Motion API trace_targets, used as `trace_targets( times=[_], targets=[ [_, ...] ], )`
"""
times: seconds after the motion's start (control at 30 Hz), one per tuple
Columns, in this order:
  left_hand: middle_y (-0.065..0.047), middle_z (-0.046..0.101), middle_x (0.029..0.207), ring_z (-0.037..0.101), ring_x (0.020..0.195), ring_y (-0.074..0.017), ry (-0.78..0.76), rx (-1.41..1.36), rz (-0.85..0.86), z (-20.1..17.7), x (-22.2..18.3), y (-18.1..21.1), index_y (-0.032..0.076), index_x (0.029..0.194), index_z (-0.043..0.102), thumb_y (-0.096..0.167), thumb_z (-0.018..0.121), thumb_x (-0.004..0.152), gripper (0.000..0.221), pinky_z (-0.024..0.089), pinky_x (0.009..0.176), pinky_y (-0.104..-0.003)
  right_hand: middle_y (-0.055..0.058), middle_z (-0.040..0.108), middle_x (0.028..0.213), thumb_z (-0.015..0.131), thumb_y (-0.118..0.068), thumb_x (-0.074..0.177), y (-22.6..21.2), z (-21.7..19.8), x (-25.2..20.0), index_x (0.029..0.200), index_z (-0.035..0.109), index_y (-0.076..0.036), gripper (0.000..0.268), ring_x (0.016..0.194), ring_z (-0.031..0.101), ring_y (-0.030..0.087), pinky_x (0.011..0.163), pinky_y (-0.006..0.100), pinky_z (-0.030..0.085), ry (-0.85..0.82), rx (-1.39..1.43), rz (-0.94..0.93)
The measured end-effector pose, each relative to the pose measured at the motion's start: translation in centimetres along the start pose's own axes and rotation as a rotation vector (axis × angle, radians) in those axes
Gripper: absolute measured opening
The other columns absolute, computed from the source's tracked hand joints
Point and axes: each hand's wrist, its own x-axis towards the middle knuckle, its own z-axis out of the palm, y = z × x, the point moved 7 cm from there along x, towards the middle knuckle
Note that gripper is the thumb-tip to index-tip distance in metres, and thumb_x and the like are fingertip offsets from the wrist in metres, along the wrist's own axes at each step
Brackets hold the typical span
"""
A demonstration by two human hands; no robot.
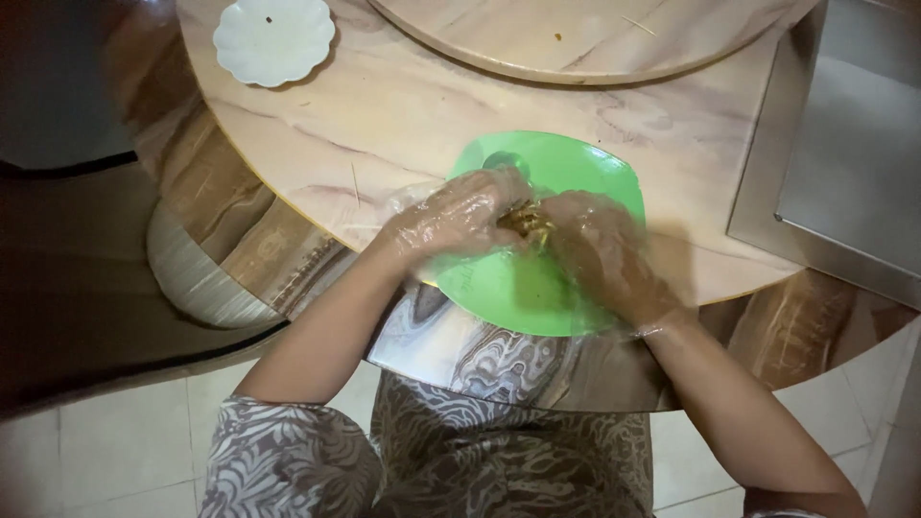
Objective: The person, wearing plastic gloves, folds and kneads brown dough on a green plate, occasionally applying butter from a package.
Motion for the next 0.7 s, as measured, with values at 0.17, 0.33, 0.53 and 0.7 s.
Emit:
trace_targets(
  times=[0.17,0.33,0.53,0.7],
  targets=[
    [-0.021,0.065,0.108,0.063,0.112,-0.0416,0.026,-0.114,0.051,-1.0,-0.2,0.8,-0.002,0.12,0.064,0.018,0.077,0.084,0.043,0.043,0.106,-0.063,0.022,0.067,0.109,0.056,-0.009,0.097,-0.4,-1.9,-0.3,0.143,0.058,-0.013,0.046,0.11,0.064,0.041,0.089,0.051,0.053,0.061,0.142,-0.008],
    [-0.021,0.065,0.105,0.064,0.11,-0.0424,0.043,-0.12,0.081,-0.4,0.3,-0.1,-0.001,0.116,0.067,0.017,0.082,0.08,0.042,0.044,0.105,-0.062,0.031,0.063,0.116,0.065,0.005,0.084,-2.3,-4.3,0.2,0.159,0.034,-0.001,0.082,0.116,0.055,0.044,0.097,0.052,0.048,-0.106,0.319,-0.109],
    [-0.022,0.066,0.102,0.066,0.105,-0.0416,0.051,-0.128,0.123,-1.6,-0.5,1.8,0.0,0.113,0.069,0.006,0.079,0.08,0.035,0.048,0.1,-0.06,0.031,0.068,0.11,0.072,-0.009,0.088,-0.3,-5.0,0.8,0.16,0.04,-0.013,0.079,0.101,0.07,0.042,0.083,0.048,0.063,-0.251,0.148,0.085],
    [-0.022,0.066,0.101,0.067,0.104,-0.041,0.036,-0.126,0.17,-1.1,-0.3,1.8,-0.002,0.113,0.068,0.004,0.078,0.081,0.034,0.051,0.096,-0.058,0.022,0.068,0.102,0.07,-0.008,0.086,-0.5,-2.7,2.1,0.131,0.055,-0.012,0.048,0.095,0.07,0.035,0.08,0.043,0.061,-0.19,-0.026,-0.088]
  ],
)
